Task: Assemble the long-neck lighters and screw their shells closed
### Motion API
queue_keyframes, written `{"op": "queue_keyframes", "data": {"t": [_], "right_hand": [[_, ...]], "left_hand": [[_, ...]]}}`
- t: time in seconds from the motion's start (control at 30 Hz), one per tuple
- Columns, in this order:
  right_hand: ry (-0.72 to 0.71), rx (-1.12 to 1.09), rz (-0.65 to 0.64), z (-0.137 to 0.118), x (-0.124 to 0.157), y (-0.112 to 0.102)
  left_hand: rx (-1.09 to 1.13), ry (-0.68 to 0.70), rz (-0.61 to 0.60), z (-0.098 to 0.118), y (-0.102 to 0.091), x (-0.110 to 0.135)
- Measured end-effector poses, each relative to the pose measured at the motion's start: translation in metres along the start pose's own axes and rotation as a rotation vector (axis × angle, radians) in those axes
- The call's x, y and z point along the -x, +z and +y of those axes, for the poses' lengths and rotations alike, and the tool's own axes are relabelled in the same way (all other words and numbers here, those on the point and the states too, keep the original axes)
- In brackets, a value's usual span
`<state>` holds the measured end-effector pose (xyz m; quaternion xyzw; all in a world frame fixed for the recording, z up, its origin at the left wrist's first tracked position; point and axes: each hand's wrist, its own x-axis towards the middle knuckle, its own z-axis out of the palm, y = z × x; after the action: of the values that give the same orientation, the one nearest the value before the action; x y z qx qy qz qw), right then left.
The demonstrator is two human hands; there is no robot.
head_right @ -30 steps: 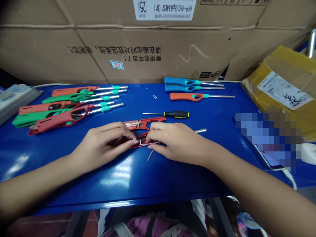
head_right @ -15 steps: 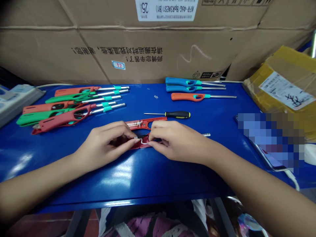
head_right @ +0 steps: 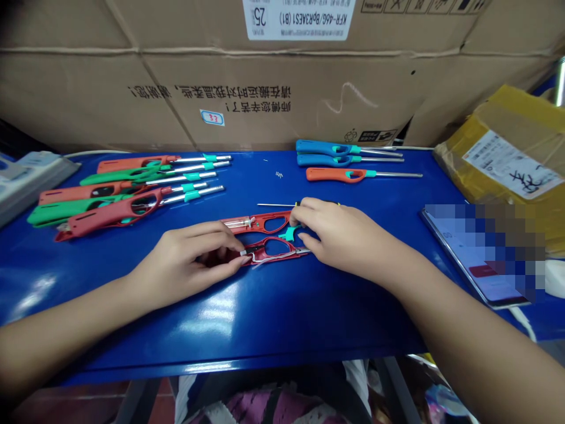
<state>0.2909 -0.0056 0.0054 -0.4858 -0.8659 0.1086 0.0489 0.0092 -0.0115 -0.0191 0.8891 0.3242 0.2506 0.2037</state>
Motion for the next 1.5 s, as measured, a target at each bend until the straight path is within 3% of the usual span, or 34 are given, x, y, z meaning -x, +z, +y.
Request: {"op": "queue_keyframes", "data": {"t": [0.13,0.43,0.6,0.73,1.07,1.37,1.5], "right_hand": [[-0.008,0.075,0.006,0.0033,-0.0019,-0.0008],[0.042,-0.081,0.071,0.0051,-0.004,-0.0024],[0.216,-0.254,0.1,0.0,-0.0057,-0.0056],[0.329,-0.35,0.034,0.001,-0.007,-0.0044],[0.169,-0.192,-0.021,0.0072,-0.0021,0.0002],[0.191,-0.096,0.001,0.0029,-0.0054,-0.0006],[0.193,-0.098,0.082,0.0022,-0.0035,-0.0047]], "left_hand": [[0.002,0.005,-0.015,0.0014,-0.0003,-0.0003],[-0.007,-0.014,-0.045,-0.0002,-0.0015,-0.0001],[-0.009,0.0,-0.052,0.0002,-0.0023,-0.001],[-0.018,0.009,-0.05,0.0014,-0.0028,-0.0017],[-0.024,0.037,-0.039,0.0019,-0.0024,-0.0014],[-0.023,0.039,-0.046,0.0008,-0.0014,-0.0008],[-0.021,0.042,-0.053,0.0003,-0.0011,-0.0006]]}}
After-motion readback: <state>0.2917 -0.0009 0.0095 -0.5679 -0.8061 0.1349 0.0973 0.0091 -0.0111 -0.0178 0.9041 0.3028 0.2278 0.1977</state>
